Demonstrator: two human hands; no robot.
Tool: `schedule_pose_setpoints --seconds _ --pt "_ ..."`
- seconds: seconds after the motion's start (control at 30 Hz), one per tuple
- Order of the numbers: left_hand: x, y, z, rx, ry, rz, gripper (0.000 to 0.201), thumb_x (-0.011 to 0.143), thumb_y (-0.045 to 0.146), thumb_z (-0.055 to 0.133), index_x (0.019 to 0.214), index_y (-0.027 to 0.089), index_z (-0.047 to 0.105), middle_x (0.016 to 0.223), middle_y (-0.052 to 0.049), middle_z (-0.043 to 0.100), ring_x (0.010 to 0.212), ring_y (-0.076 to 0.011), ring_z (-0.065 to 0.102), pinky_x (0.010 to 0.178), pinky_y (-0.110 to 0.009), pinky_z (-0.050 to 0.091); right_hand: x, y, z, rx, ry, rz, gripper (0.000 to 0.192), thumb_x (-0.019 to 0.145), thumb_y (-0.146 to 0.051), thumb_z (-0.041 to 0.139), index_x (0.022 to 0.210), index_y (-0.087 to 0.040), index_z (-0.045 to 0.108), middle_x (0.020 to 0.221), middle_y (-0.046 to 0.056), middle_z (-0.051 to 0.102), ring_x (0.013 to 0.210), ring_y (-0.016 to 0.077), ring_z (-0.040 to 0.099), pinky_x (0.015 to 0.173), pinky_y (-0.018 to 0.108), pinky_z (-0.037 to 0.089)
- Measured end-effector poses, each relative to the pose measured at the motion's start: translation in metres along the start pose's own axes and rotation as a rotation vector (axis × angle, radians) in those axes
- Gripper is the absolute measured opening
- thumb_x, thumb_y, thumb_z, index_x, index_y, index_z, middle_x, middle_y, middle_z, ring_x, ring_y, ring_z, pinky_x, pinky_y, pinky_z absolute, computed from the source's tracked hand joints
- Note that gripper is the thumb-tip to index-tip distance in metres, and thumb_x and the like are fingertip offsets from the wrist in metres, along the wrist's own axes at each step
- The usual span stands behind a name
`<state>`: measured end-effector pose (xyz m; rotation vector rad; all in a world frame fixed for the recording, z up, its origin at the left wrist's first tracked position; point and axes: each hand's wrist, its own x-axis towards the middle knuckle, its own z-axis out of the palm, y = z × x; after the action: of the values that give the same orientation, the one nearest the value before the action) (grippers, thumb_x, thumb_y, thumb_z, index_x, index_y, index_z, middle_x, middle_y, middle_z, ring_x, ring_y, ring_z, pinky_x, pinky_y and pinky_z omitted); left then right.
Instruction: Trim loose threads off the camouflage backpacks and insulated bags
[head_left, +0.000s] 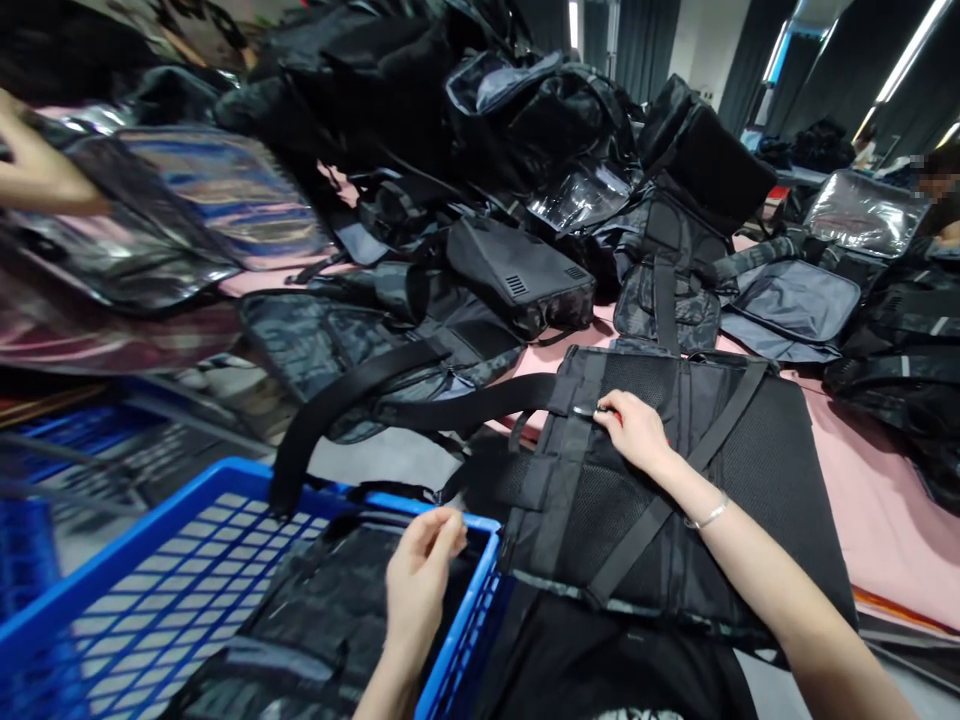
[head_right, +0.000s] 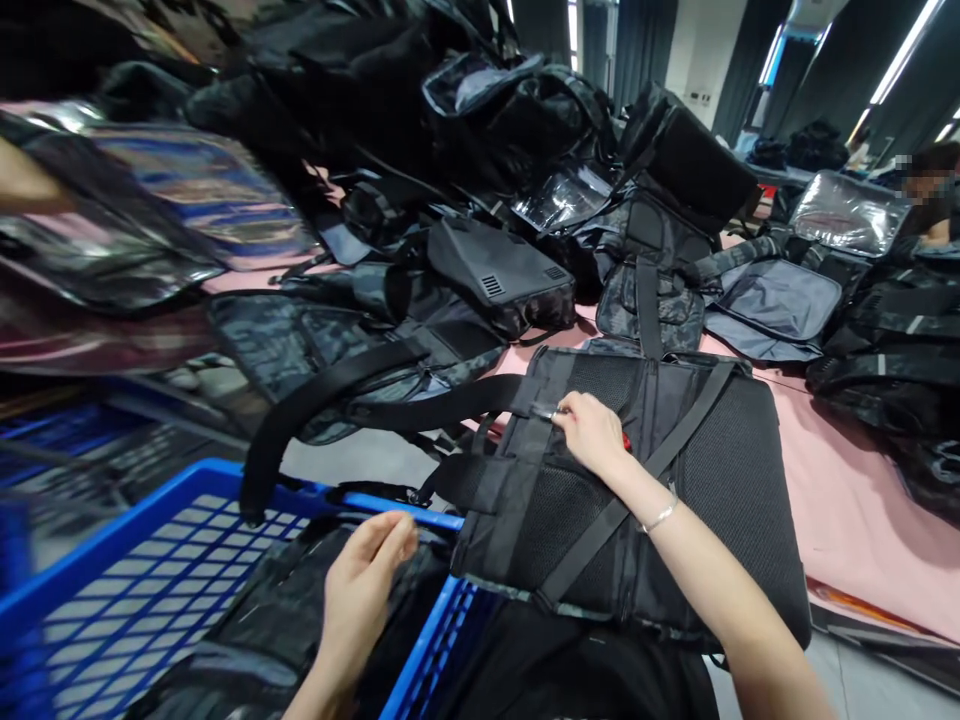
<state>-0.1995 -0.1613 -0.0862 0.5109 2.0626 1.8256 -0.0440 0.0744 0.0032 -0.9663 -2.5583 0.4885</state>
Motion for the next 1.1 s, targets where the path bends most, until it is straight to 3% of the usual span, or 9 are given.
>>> schedule_pose_setpoints --seconds 0.13,0.2,0.3,0.4,0.53,0.73,0.83,0.93,1.1 --pt "-0.014 -0.028 -0.020 0.139 -0.027 -0.027 0.049 0.057 0.047 0.072 0.094 0.019 0.061 0.095 -0.006 0.062 0.079 -0.0207 0.061 0.074 -0.037 0.052 -0.035 -0.012 -0.003 -0.052 -0.141 -0.152 0.012 0.088 -0.027 0.054 0.098 -0.022 0.058 0.090 0.002 0.063 0.083 0.0159 0.060 0.069 0.024 0.042" --pt "-0.017 -0.046 -0.021 0.202 -0.167 -0.021 0.052 0.062 0.049 0.067 0.103 0.020 0.060 0.106 -0.009 0.063 0.091 -0.0240 0.063 0.084 -0.040 0.051 -0.046 -0.017 -0.002 -0.107 -0.153 -0.159 0.014 0.089 -0.027 0.053 0.100 -0.021 0.058 0.093 0.003 0.063 0.084 0.0167 0.060 0.069 0.025 0.042" --pt "-0.021 -0.071 -0.016 0.296 -0.370 0.030 0.045 0.074 0.051 0.054 0.105 0.019 0.059 0.105 -0.010 0.068 0.099 -0.0245 0.063 0.090 -0.039 0.049 -0.050 -0.020 0.003 -0.169 -0.140 -0.158 0.014 0.090 -0.026 0.051 0.101 -0.021 0.057 0.096 0.005 0.062 0.086 0.0176 0.059 0.071 0.026 0.042" --pt "-0.026 -0.087 -0.011 0.376 -0.371 0.072 0.043 0.075 0.049 0.050 0.104 0.018 0.060 0.105 -0.010 0.069 0.098 -0.0253 0.064 0.090 -0.040 0.050 -0.048 -0.020 0.008 -0.204 -0.120 -0.161 0.011 0.090 -0.026 0.051 0.097 -0.021 0.058 0.095 0.005 0.062 0.085 0.0177 0.059 0.070 0.026 0.042" --pt "-0.036 -0.094 -0.011 0.425 -0.382 0.108 0.041 0.076 0.044 0.050 0.105 0.017 0.060 0.102 -0.011 0.070 0.091 -0.0251 0.067 0.085 -0.040 0.052 -0.050 -0.020 0.010 -0.157 -0.077 -0.190 0.010 0.091 -0.025 0.049 0.092 -0.022 0.059 0.089 0.002 0.063 0.083 0.0158 0.059 0.072 0.025 0.041" --pt "-0.044 -0.092 -0.003 0.459 -0.435 0.229 0.032 0.076 0.041 0.053 0.098 0.020 0.062 0.103 -0.009 0.069 0.094 -0.0247 0.065 0.084 -0.038 0.052 -0.055 -0.025 0.003 -0.183 -0.107 -0.179 0.008 0.089 -0.023 0.052 0.092 -0.020 0.058 0.089 0.004 0.064 0.081 0.0171 0.060 0.068 0.025 0.043" --pt "-0.037 -0.082 0.003 0.473 -0.431 0.290 0.030 0.078 0.040 0.049 0.096 0.019 0.061 0.095 -0.010 0.069 0.091 -0.0256 0.065 0.081 -0.039 0.052 -0.058 -0.024 -0.013 -0.113 -0.082 -0.207 0.009 0.090 -0.022 0.050 0.090 -0.021 0.059 0.087 0.003 0.064 0.079 0.0167 0.060 0.070 0.025 0.044" --pt "-0.027 -0.058 0.007 0.455 -0.470 0.357 0.026 0.080 0.041 0.047 0.091 0.021 0.060 0.086 -0.006 0.068 0.081 -0.0224 0.065 0.075 -0.035 0.053 -0.065 -0.021 -0.047 0.019 0.024 -0.241 0.012 0.090 -0.022 0.047 0.095 -0.019 0.058 0.090 0.005 0.064 0.081 0.0169 0.061 0.072 0.027 0.047" --pt "-0.023 -0.007 0.021 0.380 -0.490 0.439 0.029 0.081 0.046 0.047 0.073 0.022 0.060 0.068 -0.003 0.063 0.065 -0.0184 0.060 0.065 -0.029 0.050 -0.090 -0.010 -0.126 0.114 0.247 -0.259 0.017 0.089 -0.027 0.050 0.103 -0.021 0.059 0.088 0.005 0.064 0.073 0.0157 0.060 0.066 0.027 0.049"
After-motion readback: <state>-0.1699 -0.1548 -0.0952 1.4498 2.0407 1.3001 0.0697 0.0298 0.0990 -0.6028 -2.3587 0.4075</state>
